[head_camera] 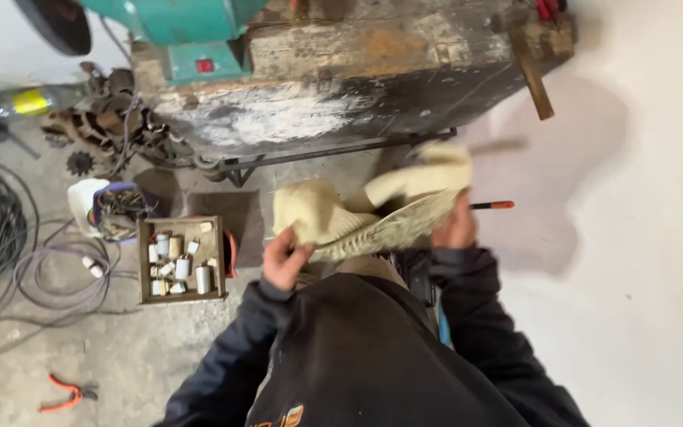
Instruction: The person empties a container of mixed metal hardware onto a mat on a workbench. They then sort the pile by hand, separating long bolts, nuts, washers, and other small components into distinct groups on the mat.
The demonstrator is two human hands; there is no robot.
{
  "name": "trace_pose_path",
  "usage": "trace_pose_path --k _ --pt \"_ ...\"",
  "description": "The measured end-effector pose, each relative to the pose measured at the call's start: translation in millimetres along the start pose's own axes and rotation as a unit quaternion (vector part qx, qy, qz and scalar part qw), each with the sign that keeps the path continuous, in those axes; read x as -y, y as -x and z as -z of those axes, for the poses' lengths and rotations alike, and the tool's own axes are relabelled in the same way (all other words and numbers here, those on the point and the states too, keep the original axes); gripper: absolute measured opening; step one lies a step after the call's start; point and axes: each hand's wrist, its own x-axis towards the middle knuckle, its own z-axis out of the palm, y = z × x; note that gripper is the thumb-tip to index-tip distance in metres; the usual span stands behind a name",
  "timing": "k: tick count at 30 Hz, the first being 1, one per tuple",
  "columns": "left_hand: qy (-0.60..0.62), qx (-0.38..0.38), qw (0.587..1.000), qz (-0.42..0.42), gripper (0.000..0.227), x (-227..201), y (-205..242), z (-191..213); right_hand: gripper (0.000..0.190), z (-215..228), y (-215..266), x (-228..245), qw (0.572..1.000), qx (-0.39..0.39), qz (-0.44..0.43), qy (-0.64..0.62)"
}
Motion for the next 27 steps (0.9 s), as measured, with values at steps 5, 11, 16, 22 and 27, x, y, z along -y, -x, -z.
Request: trace_pose_path --k 5,11,16,22,27 --pt "-0.049 0.151 0.982 0.104 0.01 32.4 29.9 35.7 0.057 60.3 -74.4 30.9 0.989 0.092 0.085 -0.077" --pt "-0.182 0.176 0.966 -0.058 0.024 -70.7 -103.2 2.8 0.063 17.2 -131.6 105.3 0.931 0.089 0.243 0.257" --pt "-0.135 0.146 0.974 -0.106 0.081 6.3 -280.6 -57.1 0.068 32.0 -205.6 145.1 0.972 0.145 0.177 0.059" --pt "0.047 0.242 0.965 0.085 0.109 123.4 -342.4 -107.0 0.061 86.9 -330.0 125.7 0.962 0.22 0.149 0.056" --pt "0.009 0.347 0.933 0.097 0.091 2.7 -295.8 -131.1 0.06 172.7 -406.3 95.1 0.956 0.273 0.087 0.063"
